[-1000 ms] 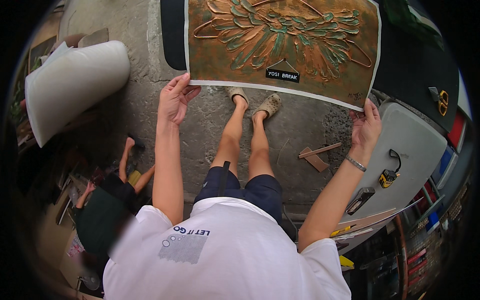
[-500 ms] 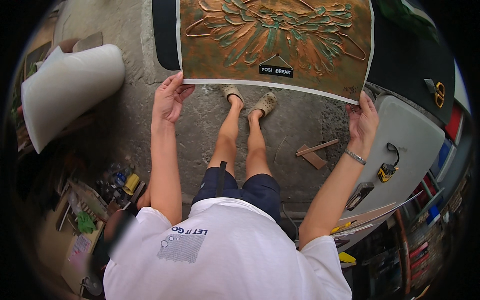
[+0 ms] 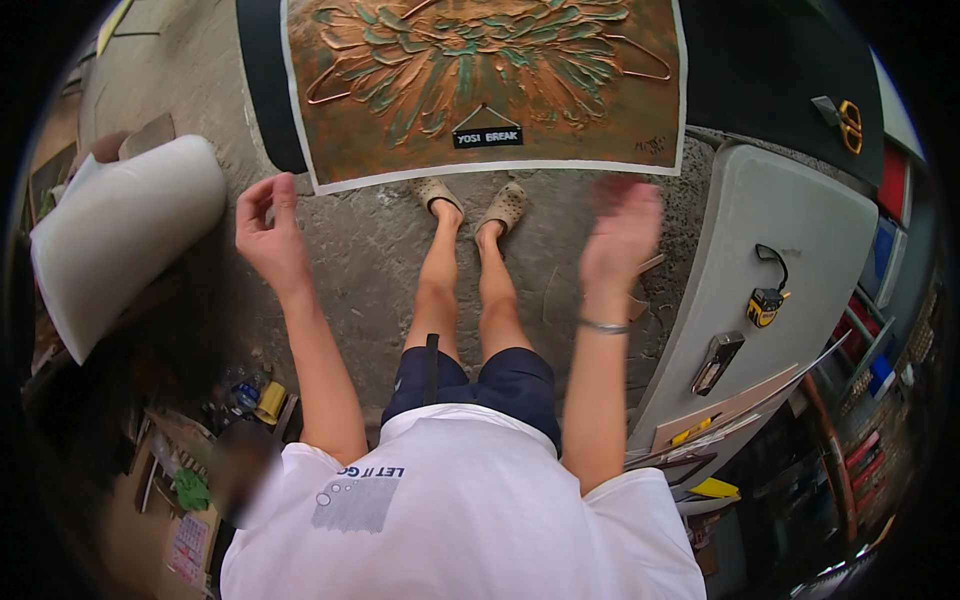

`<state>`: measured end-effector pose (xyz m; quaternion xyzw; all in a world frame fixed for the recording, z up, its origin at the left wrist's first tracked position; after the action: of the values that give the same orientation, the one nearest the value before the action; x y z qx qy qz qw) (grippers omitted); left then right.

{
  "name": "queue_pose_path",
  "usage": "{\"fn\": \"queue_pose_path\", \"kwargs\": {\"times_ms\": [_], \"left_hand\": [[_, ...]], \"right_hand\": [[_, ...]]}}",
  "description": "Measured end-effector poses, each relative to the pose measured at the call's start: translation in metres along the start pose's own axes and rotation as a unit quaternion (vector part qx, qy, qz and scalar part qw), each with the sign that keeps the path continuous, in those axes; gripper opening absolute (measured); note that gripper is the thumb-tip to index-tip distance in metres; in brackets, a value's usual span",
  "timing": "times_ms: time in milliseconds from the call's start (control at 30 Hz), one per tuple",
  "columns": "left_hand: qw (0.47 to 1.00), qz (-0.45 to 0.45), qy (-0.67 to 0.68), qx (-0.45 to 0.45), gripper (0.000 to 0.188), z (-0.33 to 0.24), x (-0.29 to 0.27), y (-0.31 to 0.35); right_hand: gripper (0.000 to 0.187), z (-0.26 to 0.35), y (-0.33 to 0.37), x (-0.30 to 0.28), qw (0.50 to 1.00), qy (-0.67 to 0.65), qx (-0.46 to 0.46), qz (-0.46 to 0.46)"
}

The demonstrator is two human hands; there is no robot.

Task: The person cuts a piece of cardboard, places a decorative copper artwork on it, and secures the edges using a stapler. They fold the cardboard edges over the artwork and staple them repeatedly to attach the backing.

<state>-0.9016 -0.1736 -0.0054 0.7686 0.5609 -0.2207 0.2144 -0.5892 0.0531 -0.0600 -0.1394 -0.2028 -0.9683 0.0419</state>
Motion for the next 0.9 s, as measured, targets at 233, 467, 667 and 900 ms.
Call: {"fn": "queue_pose_path", "kwargs": {"times_ms": [233, 467, 667, 900], "left_hand": [[0.85, 0.238, -0.082, 0.463, 0.02, -0.078, 0.101, 0.013], [0.84, 0.256, -0.112, 0.465, 0.027, -0.074, 0.112, 0.009], [0.831, 0.259, -0.125, 0.476, 0.03, -0.07, 0.112, 0.013], [0.831, 0.257, -0.128, 0.476, 0.029, -0.071, 0.111, 0.017]], "right_hand": [[0.019, -0.066, 0.063, 0.114, 0.989, -0.107, 0.075, 0.072], [0.011, -0.082, 0.057, 0.109, 0.984, -0.155, 0.079, 0.042], [0.011, -0.082, 0.057, 0.108, 0.984, -0.152, 0.079, 0.043], [0.01, -0.081, 0.059, 0.11, 0.98, -0.176, 0.075, 0.046]]}}
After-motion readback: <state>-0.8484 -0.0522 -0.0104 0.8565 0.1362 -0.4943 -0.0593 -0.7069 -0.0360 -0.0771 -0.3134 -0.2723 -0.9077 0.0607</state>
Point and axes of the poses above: each hand's wrist, its own y-axis away from the middle knuckle, its own x-axis out of the palm, z = x × y, the point moved 3 cm from there along -y, towards the middle knuckle, and after that the axes turned 4 degrees about -x, right-handed, at the moved point
